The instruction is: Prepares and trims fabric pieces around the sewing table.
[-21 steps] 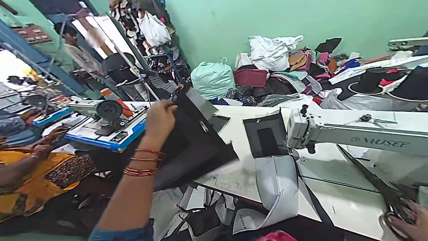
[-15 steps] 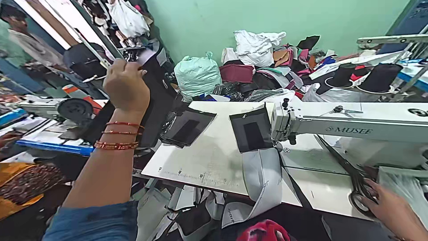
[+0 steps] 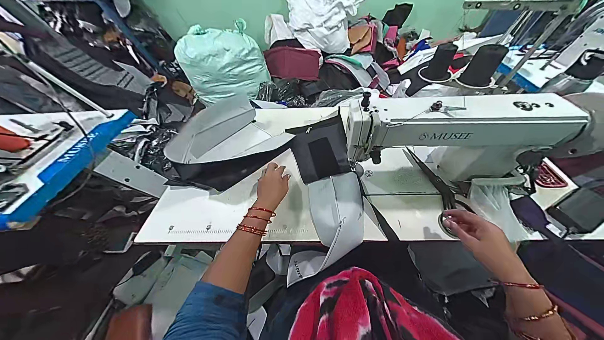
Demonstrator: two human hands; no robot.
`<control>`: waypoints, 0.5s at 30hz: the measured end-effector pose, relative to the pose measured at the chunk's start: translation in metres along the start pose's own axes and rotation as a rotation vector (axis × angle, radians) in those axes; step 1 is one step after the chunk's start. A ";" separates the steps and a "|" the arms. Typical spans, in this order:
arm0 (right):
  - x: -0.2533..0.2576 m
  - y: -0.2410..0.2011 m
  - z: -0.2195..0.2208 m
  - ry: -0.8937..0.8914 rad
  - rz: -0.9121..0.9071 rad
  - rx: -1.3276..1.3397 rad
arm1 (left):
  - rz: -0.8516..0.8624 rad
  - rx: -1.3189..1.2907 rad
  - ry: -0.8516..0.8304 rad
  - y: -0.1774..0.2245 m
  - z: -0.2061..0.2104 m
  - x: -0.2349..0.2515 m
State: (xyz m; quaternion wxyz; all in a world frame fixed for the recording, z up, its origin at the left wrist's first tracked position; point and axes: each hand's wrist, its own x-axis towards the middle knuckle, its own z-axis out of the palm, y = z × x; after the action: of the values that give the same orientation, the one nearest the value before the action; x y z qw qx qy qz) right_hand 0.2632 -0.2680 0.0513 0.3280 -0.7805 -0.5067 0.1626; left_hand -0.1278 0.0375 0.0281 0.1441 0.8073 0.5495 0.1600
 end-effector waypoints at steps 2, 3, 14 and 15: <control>-0.012 -0.021 0.016 -0.168 0.020 0.206 | 0.028 -0.194 -0.030 0.022 -0.005 -0.034; -0.018 -0.034 0.026 -0.279 0.046 0.309 | -0.010 -0.301 -0.122 0.035 -0.010 -0.053; -0.054 -0.077 0.153 -0.712 0.353 1.006 | -0.368 -0.930 -0.812 0.050 0.033 -0.173; -0.055 -0.078 0.154 -0.710 0.350 1.048 | -0.360 -0.997 -0.840 0.053 0.037 -0.173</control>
State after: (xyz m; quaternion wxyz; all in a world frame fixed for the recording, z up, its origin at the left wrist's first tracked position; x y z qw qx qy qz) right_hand 0.0955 -0.2425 -0.0132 0.4462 -0.4872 -0.3033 0.6867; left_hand -0.1278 -0.1451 -0.0014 0.7251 0.5337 0.4332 0.0404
